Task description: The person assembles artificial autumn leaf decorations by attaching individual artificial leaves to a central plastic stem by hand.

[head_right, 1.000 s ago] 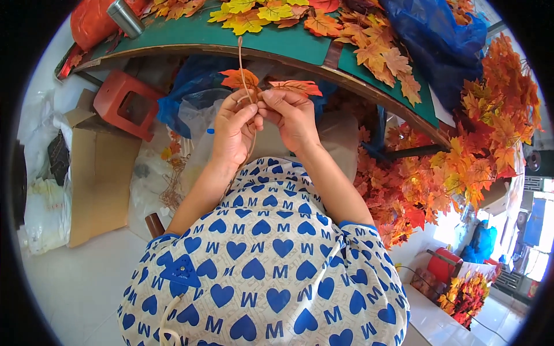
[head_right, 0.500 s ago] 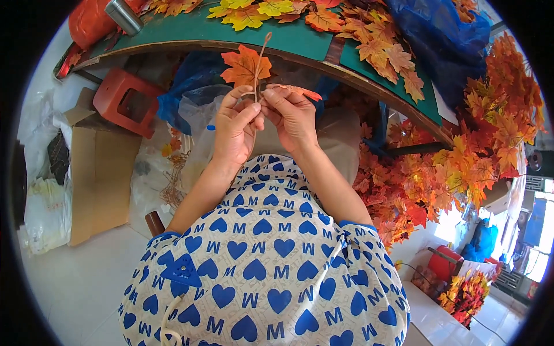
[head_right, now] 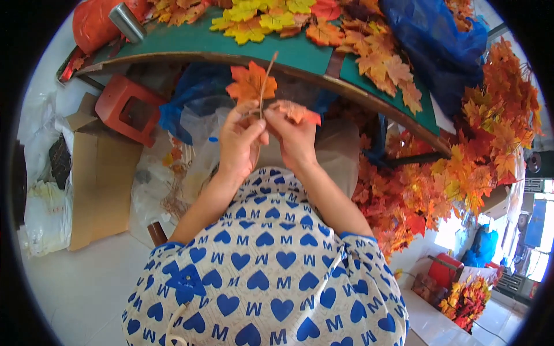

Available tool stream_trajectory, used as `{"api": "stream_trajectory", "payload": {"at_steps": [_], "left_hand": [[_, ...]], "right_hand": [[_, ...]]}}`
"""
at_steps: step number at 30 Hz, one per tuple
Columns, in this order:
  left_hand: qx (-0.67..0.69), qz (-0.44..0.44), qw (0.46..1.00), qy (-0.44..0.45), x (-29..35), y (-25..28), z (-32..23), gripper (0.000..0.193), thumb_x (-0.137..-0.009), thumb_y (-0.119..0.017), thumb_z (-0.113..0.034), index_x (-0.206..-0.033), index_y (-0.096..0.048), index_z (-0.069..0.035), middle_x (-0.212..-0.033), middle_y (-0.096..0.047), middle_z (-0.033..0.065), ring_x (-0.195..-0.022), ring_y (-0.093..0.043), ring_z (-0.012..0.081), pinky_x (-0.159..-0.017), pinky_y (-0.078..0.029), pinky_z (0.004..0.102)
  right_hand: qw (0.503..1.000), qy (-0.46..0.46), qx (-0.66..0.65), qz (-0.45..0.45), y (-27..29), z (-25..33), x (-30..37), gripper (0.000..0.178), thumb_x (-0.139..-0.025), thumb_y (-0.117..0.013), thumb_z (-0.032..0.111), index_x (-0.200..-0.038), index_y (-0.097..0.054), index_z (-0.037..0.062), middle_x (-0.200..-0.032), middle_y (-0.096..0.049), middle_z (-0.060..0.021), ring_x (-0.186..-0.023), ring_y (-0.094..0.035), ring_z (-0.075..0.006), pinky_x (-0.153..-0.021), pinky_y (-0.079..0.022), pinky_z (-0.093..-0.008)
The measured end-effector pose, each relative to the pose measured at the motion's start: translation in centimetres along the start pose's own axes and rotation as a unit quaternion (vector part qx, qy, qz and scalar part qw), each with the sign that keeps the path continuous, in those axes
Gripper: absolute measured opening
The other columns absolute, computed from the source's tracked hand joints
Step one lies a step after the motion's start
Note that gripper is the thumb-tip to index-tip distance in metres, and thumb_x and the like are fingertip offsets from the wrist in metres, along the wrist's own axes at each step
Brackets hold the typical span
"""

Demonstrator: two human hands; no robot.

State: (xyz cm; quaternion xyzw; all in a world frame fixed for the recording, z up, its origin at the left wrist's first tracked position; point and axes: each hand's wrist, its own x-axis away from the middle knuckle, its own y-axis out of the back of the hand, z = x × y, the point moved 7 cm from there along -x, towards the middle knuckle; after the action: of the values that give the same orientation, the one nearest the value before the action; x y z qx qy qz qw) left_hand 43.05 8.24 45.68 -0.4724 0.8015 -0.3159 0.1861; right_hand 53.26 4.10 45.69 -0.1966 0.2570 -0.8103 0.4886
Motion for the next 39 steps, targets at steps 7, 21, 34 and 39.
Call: {"api": "stream_trajectory", "payload": {"at_steps": [7, 21, 34, 39], "left_hand": [[-0.047, 0.018, 0.999, -0.017, 0.9, 0.4, 0.3, 0.034, -0.080, -0.059, 0.006, -0.114, -0.054, 0.001, -0.072, -0.055, 0.0029, -0.059, -0.057, 0.0121, -0.056, -0.047, 0.0220], [-0.013, 0.027, 1.000, 0.003, -0.4, 1.2, 1.5, 0.027, -0.081, -0.060, 0.004, -0.109, -0.059, 0.005, -0.078, -0.061, 0.0070, -0.061, -0.057, 0.0115, -0.057, -0.049, 0.0227], [-0.004, 0.155, 0.967, 0.203, -1.1, 2.2, 1.1, 0.032, -0.095, -0.046, -0.022, -0.116, -0.052, 0.002, -0.082, -0.061, 0.0088, -0.067, -0.064, 0.0204, -0.063, -0.054, 0.0284], [0.281, 0.294, 0.893, 0.191, 0.0, 2.2, 0.8, 0.030, -0.093, -0.051, -0.022, -0.117, -0.055, -0.004, -0.087, -0.058, 0.0059, -0.053, -0.056, 0.0154, -0.047, -0.042, 0.0215]], "right_hand": [[0.999, -0.008, -0.004, -0.034, 1.2, -0.8, 1.1, 0.015, -0.079, -0.065, -0.001, -0.092, -0.059, 0.0047, -0.085, -0.060, -0.0004, -0.077, -0.060, -0.0101, -0.069, -0.052, -0.0243], [0.999, -0.009, 0.037, -0.008, 1.6, -1.3, 0.0, 0.015, -0.083, -0.063, 0.003, -0.096, -0.058, 0.0045, -0.091, -0.060, -0.0008, -0.081, -0.058, -0.0096, -0.070, -0.048, -0.0239], [0.991, 0.072, 0.097, 0.059, -0.5, 1.1, -5.2, 0.013, -0.078, -0.068, 0.000, -0.089, -0.062, 0.0023, -0.093, -0.062, -0.0021, -0.086, -0.057, -0.0100, -0.078, -0.046, -0.0250], [0.957, -0.028, 0.166, 0.238, -4.2, 0.3, -8.3, 0.018, -0.079, -0.068, 0.001, -0.096, -0.061, 0.0013, -0.099, -0.061, -0.0040, -0.087, -0.060, -0.0122, -0.076, -0.050, -0.0260]]}}
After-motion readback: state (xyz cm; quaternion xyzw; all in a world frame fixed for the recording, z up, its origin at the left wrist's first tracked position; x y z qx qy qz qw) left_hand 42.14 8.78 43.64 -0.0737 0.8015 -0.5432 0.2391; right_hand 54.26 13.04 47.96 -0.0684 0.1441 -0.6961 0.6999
